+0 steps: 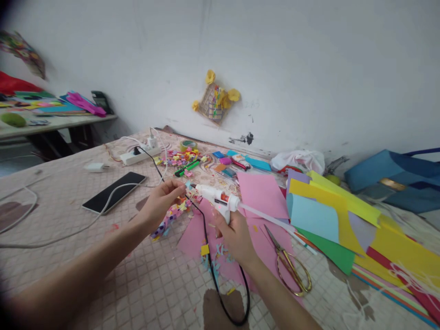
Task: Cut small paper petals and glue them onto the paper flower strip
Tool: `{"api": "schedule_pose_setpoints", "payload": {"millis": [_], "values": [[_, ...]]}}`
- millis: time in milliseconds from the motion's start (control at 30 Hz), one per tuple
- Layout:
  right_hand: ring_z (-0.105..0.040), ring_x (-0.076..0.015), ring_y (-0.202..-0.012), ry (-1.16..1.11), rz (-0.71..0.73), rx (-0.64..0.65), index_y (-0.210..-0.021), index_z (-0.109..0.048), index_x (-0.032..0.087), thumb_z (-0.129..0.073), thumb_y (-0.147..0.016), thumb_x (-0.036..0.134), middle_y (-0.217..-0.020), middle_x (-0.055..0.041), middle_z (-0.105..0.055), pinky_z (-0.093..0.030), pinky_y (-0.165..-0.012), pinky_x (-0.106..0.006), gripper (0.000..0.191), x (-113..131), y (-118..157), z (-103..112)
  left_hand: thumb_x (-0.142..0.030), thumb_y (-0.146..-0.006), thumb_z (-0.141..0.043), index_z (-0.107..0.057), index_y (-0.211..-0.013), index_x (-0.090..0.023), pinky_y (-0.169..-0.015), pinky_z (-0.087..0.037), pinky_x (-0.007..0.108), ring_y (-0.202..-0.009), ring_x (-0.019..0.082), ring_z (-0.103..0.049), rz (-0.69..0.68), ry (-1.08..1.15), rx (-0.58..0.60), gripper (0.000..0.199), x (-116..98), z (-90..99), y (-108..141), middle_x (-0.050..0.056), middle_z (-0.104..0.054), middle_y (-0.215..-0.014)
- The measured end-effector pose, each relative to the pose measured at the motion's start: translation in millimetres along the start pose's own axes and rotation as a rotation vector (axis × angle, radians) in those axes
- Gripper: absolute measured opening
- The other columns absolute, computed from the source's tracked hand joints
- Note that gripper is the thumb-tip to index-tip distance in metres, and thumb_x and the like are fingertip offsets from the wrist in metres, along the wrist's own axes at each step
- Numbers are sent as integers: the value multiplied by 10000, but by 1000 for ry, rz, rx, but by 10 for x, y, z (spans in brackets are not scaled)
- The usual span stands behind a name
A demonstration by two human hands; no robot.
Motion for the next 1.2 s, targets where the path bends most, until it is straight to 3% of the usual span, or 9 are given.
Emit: {"api": "schedule_pose_setpoints", "payload": {"millis": [1200], "values": [[-480,-126,-445,40,3,-10,-484,-469,190,-437,-841,448,-447,2,-491,-398,-491,-239,441,-52,-13,25,-295,-678,-645,-567,-677,-139,-528,-381,199,-546,78,-480,-5,21,-4,174,7,3,-3,-13,-537,-613]]}}
Point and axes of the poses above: each hand's wrist, its own y-axis away from the middle knuckle, its own z-axis out of the back of the hand, x = y × z, the point moved 5 cm from there along -y, towards the middle knuckle
